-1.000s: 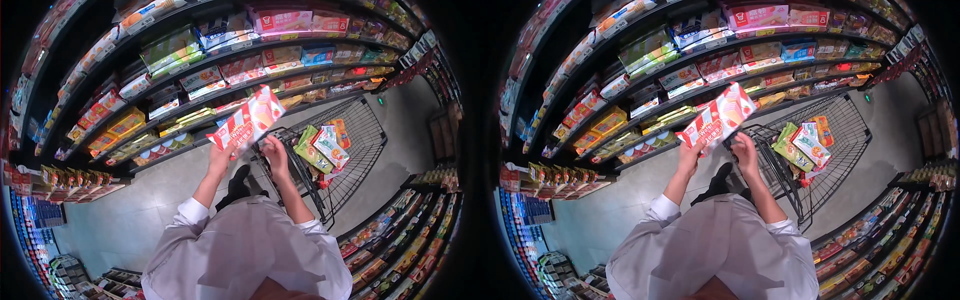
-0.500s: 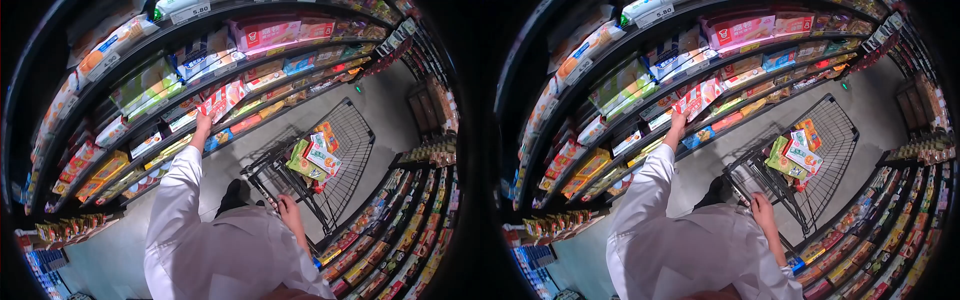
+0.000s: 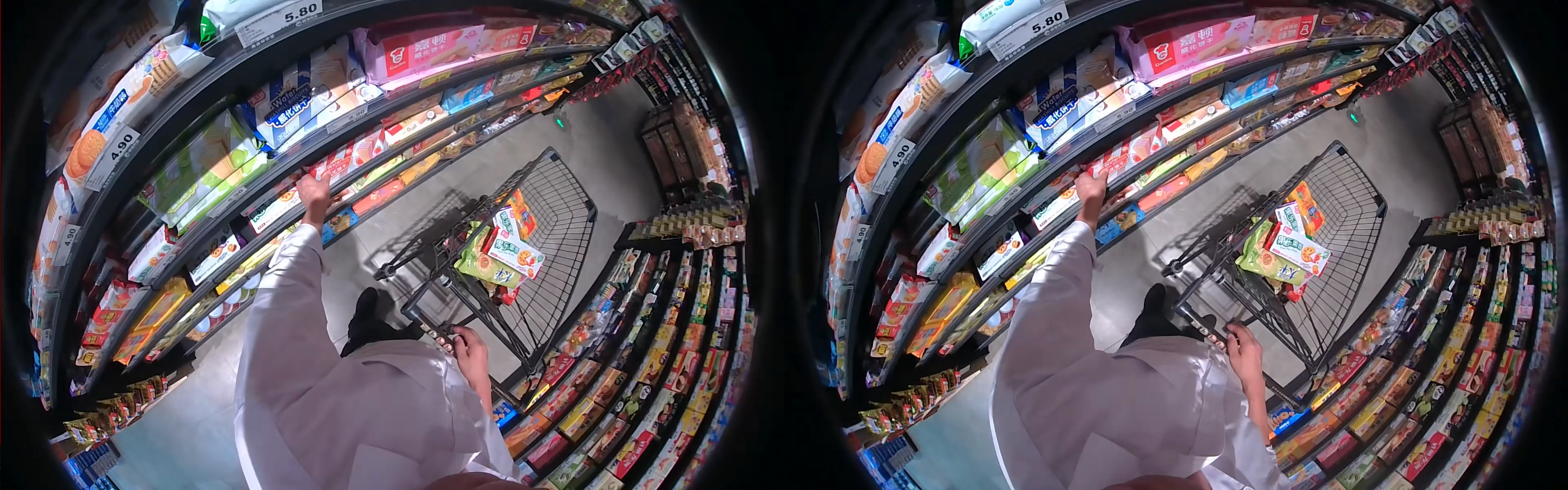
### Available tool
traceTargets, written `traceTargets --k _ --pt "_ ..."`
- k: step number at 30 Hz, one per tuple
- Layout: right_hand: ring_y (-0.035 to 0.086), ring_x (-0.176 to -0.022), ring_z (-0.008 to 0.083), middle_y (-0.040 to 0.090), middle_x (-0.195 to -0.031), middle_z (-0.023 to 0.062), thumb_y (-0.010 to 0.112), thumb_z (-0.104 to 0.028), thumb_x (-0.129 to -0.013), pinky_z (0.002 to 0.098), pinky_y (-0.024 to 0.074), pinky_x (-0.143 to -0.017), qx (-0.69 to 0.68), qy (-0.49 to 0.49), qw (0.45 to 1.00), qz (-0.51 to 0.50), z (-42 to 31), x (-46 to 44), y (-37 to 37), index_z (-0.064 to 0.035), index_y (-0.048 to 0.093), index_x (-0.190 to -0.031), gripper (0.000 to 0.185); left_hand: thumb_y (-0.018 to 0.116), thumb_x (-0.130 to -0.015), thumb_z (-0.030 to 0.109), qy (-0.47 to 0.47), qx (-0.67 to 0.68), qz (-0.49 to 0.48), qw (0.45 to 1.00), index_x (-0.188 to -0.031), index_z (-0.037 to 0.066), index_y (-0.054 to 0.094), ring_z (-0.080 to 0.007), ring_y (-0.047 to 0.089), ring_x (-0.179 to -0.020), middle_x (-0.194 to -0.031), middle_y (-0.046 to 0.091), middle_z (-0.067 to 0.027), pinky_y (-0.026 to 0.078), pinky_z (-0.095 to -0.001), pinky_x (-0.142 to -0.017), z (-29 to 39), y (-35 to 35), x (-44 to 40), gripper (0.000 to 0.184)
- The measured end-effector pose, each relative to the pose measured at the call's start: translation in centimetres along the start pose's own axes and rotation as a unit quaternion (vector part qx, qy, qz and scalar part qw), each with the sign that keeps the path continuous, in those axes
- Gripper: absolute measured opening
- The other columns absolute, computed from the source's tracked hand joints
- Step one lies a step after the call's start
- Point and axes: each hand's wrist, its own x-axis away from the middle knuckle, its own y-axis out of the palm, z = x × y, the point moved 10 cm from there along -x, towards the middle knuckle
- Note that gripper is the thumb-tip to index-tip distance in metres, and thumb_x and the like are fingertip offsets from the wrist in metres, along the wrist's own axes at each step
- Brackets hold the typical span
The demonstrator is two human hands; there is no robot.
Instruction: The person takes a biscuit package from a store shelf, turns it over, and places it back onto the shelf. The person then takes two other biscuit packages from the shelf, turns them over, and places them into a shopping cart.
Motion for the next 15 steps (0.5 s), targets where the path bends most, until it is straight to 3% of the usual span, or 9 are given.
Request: traceTargets --k 1,4,5,6,8,10,11,12,15 --pt "0.066 -0.099 0.0366 0.067 -0.110 0.0186 0.055 -0.009 -0.091 0.0386 0.0524 -0.085 0.005 0.012 1.000 -0.006 0.4 -0.1 0.2 -0.0017 0.066 -0.110 0.023 0.075 -0.076 0.055 0.005 -0.076 0.005 0.997 -0.105 -0.006 0.069 -0.0358 0.064 -0.109 -0.110 0.068 -0.0259 0.049 -0.0410 -0.096 0.2 -0.3 0.1 0.068" --pt "0.065 -0.100 0.0370 0.067 -0.110 0.0191 0.055 -0.010 -0.091 0.0392 0.0518 -0.087 -0.014 0.029 0.999 -0.013 0.7 -0.2 0.5 -0.0018 0.066 -0.111 0.024 0.070 -0.076 0.062 -0.005 -0.074 -0.028 0.997 -0.104 -0.006 0.069 -0.0362 0.062 -0.112 -0.111 0.067 -0.0265 0.047 -0.0397 -0.099 -0.1 0.1 -0.4 0.074" --pt "0.065 -0.100 0.0370 0.067 -0.110 0.0191 0.055 -0.010 -0.091 0.0392 0.0518 -0.087 -0.011 0.031 0.999 -0.017 1.0 -0.3 0.6 -0.0018 0.066 -0.111 0.024 0.070 -0.074 0.067 0.071 -0.108 0.005 0.992 -0.100 -0.007 0.069 -0.0376 0.064 -0.103 -0.104 0.068 -0.0258 0.049 -0.0393 -0.095 1.0 0.0 0.3 0.079" --pt "0.066 -0.100 0.0361 0.067 -0.110 0.0192 0.055 -0.010 -0.091 0.0387 0.0516 -0.087 -0.025 0.044 0.998 -0.029 1.6 -0.4 0.9 -0.0015 0.066 -0.112 0.025 0.069 -0.078 0.062 0.090 -0.160 0.091 0.979 -0.102 0.006 0.072 -0.0389 0.064 -0.089 -0.091 0.068 -0.0230 0.051 -0.0434 -0.084 -1.4 3.5 -1.7 0.062" --pt "0.066 -0.100 0.0351 0.068 -0.109 0.0193 0.055 -0.011 -0.091 0.0383 0.0515 -0.087 -0.034 0.064 0.996 -0.048 3.1 -0.2 1.4 -0.0011 0.066 -0.113 0.026 0.067 -0.083 0.054 0.243 -0.177 0.093 0.949 -0.103 0.021 0.073 -0.0392 0.062 -0.080 -0.082 0.064 -0.0209 0.050 -0.0468 -0.072 -4.0 8.8 -4.8 0.039" --pt "0.067 -0.100 0.0326 0.068 -0.109 0.0196 0.054 -0.010 -0.091 0.0369 0.0516 -0.086 -0.065 0.094 0.992 -0.059 4.7 -0.3 2.0 0.0004 0.066 -0.113 0.028 0.073 -0.073 0.058 0.169 -0.073 0.049 0.982 -0.085 -0.001 0.069 -0.0347 0.064 -0.099 -0.097 0.069 -0.0203 0.049 -0.0390 -0.091 -4.9 8.5 -4.6 0.060" --pt "0.059 -0.065 0.0096 0.067 -0.088 0.0065 0.053 -0.007 -0.095 0.0266 0.0489 -0.060 -0.026 -0.023 0.999 -0.024 2.8 -0.7 1.3 0.0010 0.065 -0.115 0.025 0.074 -0.073 0.058 0.163 -0.097 0.043 0.981 -0.084 0.000 0.068 -0.0335 0.064 -0.097 -0.097 0.070 -0.0188 0.049 -0.0384 -0.090 -4.6 8.3 -4.5 0.060" --pt "0.059 -0.065 0.0096 0.067 -0.088 0.0065 0.053 -0.007 -0.095 0.0266 0.0489 -0.060 -0.024 -0.020 0.999 -0.028 3.3 -0.7 1.6 0.0010 0.065 -0.115 0.025 0.076 -0.072 0.056 0.082 -0.043 0.041 0.995 -0.082 0.000 0.068 -0.0354 0.064 -0.095 -0.094 0.069 -0.0214 0.049 -0.0394 -0.089 -2.4 3.9 -2.3 0.058" --pt "0.058 -0.068 0.0077 0.067 -0.089 0.0046 0.053 -0.008 -0.096 0.0243 0.0475 -0.060 -0.071 0.042 0.995 -0.050 5.4 -0.6 2.1 0.0008 0.065 -0.116 0.025 0.078 -0.071 0.053 0.111 -0.074 0.058 0.989 -0.082 -0.002 0.069 -0.0379 0.065 -0.095 -0.092 0.068 -0.0240 0.050 -0.0398 -0.089 0.7 -0.6 1.1 0.056"
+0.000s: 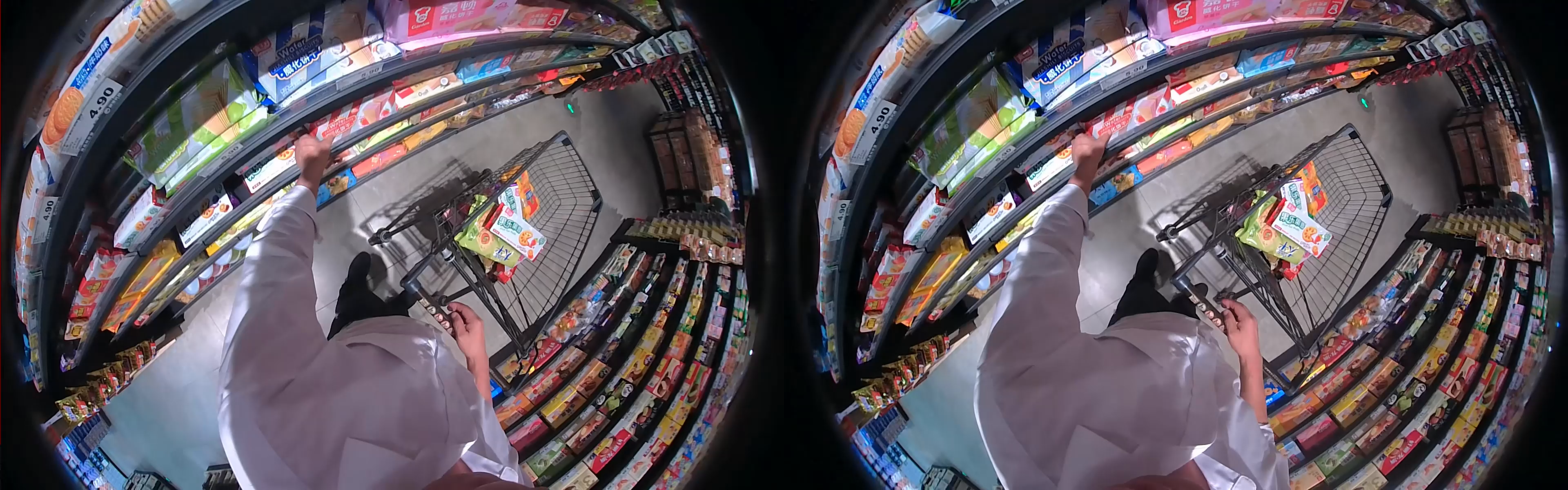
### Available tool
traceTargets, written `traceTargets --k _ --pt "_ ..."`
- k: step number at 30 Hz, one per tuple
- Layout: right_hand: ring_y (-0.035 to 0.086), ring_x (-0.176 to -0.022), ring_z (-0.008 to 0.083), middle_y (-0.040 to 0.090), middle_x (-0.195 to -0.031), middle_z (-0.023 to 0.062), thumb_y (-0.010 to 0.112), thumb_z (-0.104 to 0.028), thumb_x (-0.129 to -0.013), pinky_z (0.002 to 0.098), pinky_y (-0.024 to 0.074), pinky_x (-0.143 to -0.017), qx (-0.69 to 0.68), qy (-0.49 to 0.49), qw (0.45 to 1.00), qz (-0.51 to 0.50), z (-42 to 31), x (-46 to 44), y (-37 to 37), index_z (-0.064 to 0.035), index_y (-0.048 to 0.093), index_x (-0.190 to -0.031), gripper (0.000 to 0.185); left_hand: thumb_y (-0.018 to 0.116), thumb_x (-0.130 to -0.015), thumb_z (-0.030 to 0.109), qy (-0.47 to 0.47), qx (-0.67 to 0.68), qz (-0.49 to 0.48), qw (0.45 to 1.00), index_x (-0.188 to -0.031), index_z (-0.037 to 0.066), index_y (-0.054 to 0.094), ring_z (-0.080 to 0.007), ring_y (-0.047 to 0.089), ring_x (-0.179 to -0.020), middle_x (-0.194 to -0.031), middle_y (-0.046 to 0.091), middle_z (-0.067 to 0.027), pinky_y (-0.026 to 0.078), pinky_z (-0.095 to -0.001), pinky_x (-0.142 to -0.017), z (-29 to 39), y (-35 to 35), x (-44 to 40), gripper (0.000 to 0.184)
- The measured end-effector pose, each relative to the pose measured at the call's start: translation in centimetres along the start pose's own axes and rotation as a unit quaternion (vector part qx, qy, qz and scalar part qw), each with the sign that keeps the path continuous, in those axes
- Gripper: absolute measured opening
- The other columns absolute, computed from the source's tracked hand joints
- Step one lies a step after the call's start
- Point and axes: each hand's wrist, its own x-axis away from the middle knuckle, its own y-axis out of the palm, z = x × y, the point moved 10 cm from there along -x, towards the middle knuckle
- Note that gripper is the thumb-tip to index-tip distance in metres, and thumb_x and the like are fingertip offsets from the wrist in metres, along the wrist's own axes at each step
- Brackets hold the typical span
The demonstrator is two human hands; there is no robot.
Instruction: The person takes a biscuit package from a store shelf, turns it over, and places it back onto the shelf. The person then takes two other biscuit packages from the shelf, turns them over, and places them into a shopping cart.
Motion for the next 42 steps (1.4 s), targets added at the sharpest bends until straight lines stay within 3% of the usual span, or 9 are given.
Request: traceTargets --k 13,18,21,23,25,35,37,39,42 --pt "0.068 -0.092 0.0268 0.069 -0.107 0.0147 0.072 -0.018 -0.085 0.0357 0.0540 -0.076 0.025 -0.053 0.995 -0.080 -5.6 0.7 0.4 -0.0018 0.066 -0.115 0.035 0.068 -0.085 0.038 -0.034 0.297 -0.056 0.953 -0.098 0.002 0.063 -0.0384 0.065 -0.089 -0.091 0.067 -0.0204 0.051 -0.0467 -0.082 -4.0 0.1 10.7 0.038" --pt "0.065 -0.097 0.0384 0.067 -0.107 0.0197 0.073 -0.023 -0.084 0.0429 0.0529 -0.081 0.117 -0.070 0.979 -0.150 -8.0 0.4 1.5 -0.0044 0.060 -0.122 0.044 0.060 -0.088 0.032 0.002 0.138 -0.181 0.974 -0.087 0.004 0.067 -0.0421 0.066 -0.091 -0.090 0.069 -0.0197 0.052 -0.0506 -0.083 -10.4 9.4 27.8 0.029" --pt "0.065 -0.095 0.0415 0.068 -0.102 0.0212 0.073 -0.024 -0.083 0.0461 0.0518 -0.081 0.132 -0.117 0.967 -0.182 -7.8 -0.4 2.3 -0.0076 0.053 -0.131 0.054 0.061 -0.083 0.035 -0.141 0.085 -0.362 0.917 -0.085 0.000 0.071 -0.0430 0.067 -0.090 -0.089 0.068 -0.0267 0.053 -0.0488 -0.083 -17.1 12.0 39.9 0.037" --pt "0.065 -0.093 0.0416 0.068 -0.100 0.0215 0.071 -0.022 -0.084 0.0469 0.0516 -0.079 0.168 -0.172 0.949 -0.203 -9.5 -0.7 3.0 -0.0081 0.049 -0.134 0.056 0.065 -0.082 0.040 0.002 -0.061 -0.438 0.897 -0.079 0.002 0.071 -0.0343 0.069 -0.072 -0.073 0.070 -0.0182 0.054 -0.0457 -0.066 -21.7 15.8 48.2 0.039" --pt "0.066 -0.093 0.0416 0.069 -0.099 0.0214 0.069 -0.020 -0.085 0.0469 0.0511 -0.079 0.177 -0.180 0.941 -0.226 -9.4 -1.1 3.7 -0.0073 0.045 -0.136 0.057 0.067 -0.082 0.042 -0.247 0.037 -0.575 0.779 -0.080 -0.001 0.070 -0.0285 0.068 -0.064 -0.069 0.069 -0.0154 0.054 -0.0415 -0.054 -24.0 12.4 55.8 0.043" --pt "0.067 -0.092 0.0319 0.069 -0.097 0.0148 0.064 -0.014 -0.088 0.0398 0.0502 -0.083 0.023 -0.203 0.940 -0.275 -7.2 -1.3 4.7 -0.0033 0.045 -0.134 0.051 0.051 -0.091 0.024 -0.196 0.044 -0.519 0.831 -0.082 0.004 0.071 -0.0201 0.069 -0.058 -0.073 0.072 -0.0107 0.056 -0.0331 -0.057 -21.1 8.9 61.6 0.030" --pt "0.067 -0.086 0.0302 0.068 -0.092 0.0132 0.064 -0.014 -0.088 0.0391 0.0505 -0.078 0.029 -0.198 0.938 -0.283 -7.0 -1.2 4.7 -0.0031 0.046 -0.134 0.050 0.056 -0.087 0.017 -0.329 0.073 -0.471 0.815 -0.084 0.006 0.070 -0.0231 0.068 -0.058 -0.075 0.071 -0.0114 0.056 -0.0349 -0.057 -23.6 10.1 65.5 0.019" --pt "0.067 -0.080 0.0286 0.067 -0.087 0.0117 0.064 -0.014 -0.088 0.0384 0.0508 -0.074 0.033 -0.193 0.936 -0.291 -6.9 -0.9 4.7 -0.0029 0.046 -0.133 0.049 0.061 -0.079 0.014 0.252 0.152 -0.219 0.930 -0.084 0.007 0.069 -0.0270 0.066 -0.057 -0.076 0.069 -0.0123 0.055 -0.0376 -0.056 -16.2 8.9 62.0 0.012" --pt "0.065 -0.065 0.0194 0.063 -0.081 0.0097 0.064 -0.012 -0.089 0.0345 0.0506 -0.064 0.039 -0.184 0.937 -0.295 -6.5 -0.5 4.1 -0.0005 0.045 -0.131 0.048 0.063 -0.071 0.012 0.368 -0.149 -0.104 0.912 -0.075 0.007 0.063 -0.0248 0.060 -0.053 -0.069 0.062 -0.0113 0.049 -0.0359 -0.046 -14.3 8.9 63.4 0.006"
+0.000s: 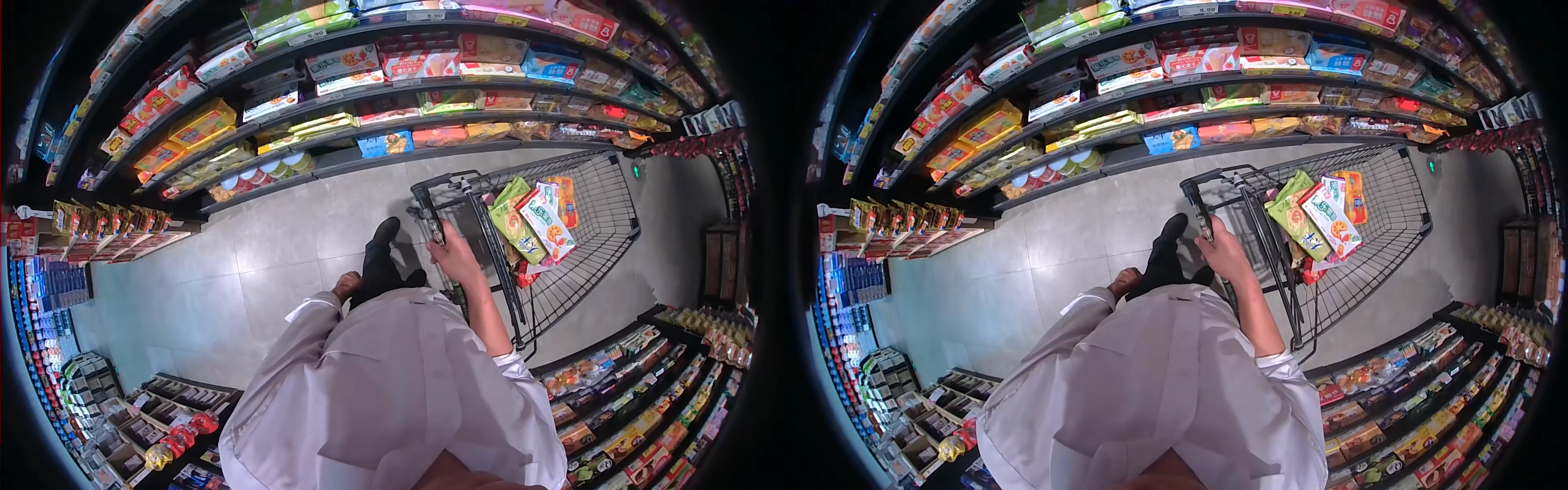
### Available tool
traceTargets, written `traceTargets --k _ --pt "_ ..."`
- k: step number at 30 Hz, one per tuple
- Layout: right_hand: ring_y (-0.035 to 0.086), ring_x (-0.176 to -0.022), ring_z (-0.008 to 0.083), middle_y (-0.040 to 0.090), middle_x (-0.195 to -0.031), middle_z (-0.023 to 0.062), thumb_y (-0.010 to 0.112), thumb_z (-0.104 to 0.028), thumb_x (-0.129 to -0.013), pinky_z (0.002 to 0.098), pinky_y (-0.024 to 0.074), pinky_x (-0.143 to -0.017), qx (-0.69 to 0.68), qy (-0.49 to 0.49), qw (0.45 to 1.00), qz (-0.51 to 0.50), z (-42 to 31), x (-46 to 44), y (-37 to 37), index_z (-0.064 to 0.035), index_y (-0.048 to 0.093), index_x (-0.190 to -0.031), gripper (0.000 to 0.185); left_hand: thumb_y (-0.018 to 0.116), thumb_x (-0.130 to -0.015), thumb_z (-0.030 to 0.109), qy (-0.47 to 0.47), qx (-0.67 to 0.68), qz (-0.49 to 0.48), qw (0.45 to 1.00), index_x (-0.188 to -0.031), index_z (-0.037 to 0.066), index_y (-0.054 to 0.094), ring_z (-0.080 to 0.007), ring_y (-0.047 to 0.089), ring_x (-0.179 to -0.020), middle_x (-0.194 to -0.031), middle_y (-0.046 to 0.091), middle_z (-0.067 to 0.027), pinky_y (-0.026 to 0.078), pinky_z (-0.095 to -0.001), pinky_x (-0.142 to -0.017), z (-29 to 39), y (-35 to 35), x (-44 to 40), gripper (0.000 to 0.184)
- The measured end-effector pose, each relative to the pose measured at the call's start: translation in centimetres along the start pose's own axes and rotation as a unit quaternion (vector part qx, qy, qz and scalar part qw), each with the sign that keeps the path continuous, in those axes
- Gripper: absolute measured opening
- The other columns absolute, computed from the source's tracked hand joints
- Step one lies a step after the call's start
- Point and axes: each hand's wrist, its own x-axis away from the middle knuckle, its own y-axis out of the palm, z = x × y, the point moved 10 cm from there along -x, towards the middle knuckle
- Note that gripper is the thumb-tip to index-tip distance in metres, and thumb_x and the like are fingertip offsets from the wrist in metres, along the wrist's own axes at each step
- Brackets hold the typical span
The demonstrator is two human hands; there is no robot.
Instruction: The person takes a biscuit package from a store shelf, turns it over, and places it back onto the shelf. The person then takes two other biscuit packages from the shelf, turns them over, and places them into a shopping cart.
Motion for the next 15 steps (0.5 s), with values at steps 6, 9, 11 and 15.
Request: traceTargets --k 6,9,11,15 --pt "0.065 -0.066 0.0225 0.063 -0.080 0.0111 0.064 -0.014 -0.089 0.0364 0.0505 -0.064 -0.004 0.031 0.999 -0.019 0.7 1.4 -0.5 0.0015 0.042 -0.137 0.055 0.059 -0.072 0.012 0.039 -0.400 -0.004 0.915 -0.062 0.008 0.058 -0.0212 0.058 -0.045 -0.055 0.058 -0.0125 0.044 -0.0345 -0.039 1.0 0.3 -0.3 0.012" --pt "0.066 -0.066 0.0225 0.064 -0.081 0.0116 0.063 -0.015 -0.089 0.0369 0.0509 -0.066 0.033 0.027 0.999 -0.019 0.8 1.9 -0.8 0.0013 0.042 -0.138 0.056 0.059 -0.076 0.015 -0.051 -0.092 -0.043 0.994 -0.063 0.005 0.061 -0.0240 0.060 -0.047 -0.056 0.059 -0.0146 0.048 -0.0346 -0.042 -2.1 4.3 0.4 0.016" --pt "0.065 -0.067 0.0225 0.066 -0.082 0.0121 0.062 -0.015 -0.089 0.0372 0.0508 -0.067 0.030 0.029 0.999 -0.021 0.8 2.3 -1.0 0.0006 0.042 -0.138 0.055 0.060 -0.078 0.016 -0.108 0.124 -0.071 0.984 -0.064 0.004 0.062 -0.0259 0.062 -0.049 -0.057 0.061 -0.0161 0.050 -0.0347 -0.044 -3.7 5.9 0.3 0.019" --pt "0.064 -0.068 0.0211 0.065 -0.080 0.0108 0.062 -0.014 -0.089 0.0358 0.0504 -0.067 0.035 0.015 0.999 -0.016 2.2 2.3 -1.1 -0.0002 0.044 -0.137 0.053 0.057 -0.085 0.022 -0.236 0.339 -0.178 0.893 -0.073 0.002 0.067 -0.0292 0.067 -0.060 -0.067 0.066 -0.0178 0.055 -0.0363 -0.054 -3.5 5.0 -0.3 0.026"
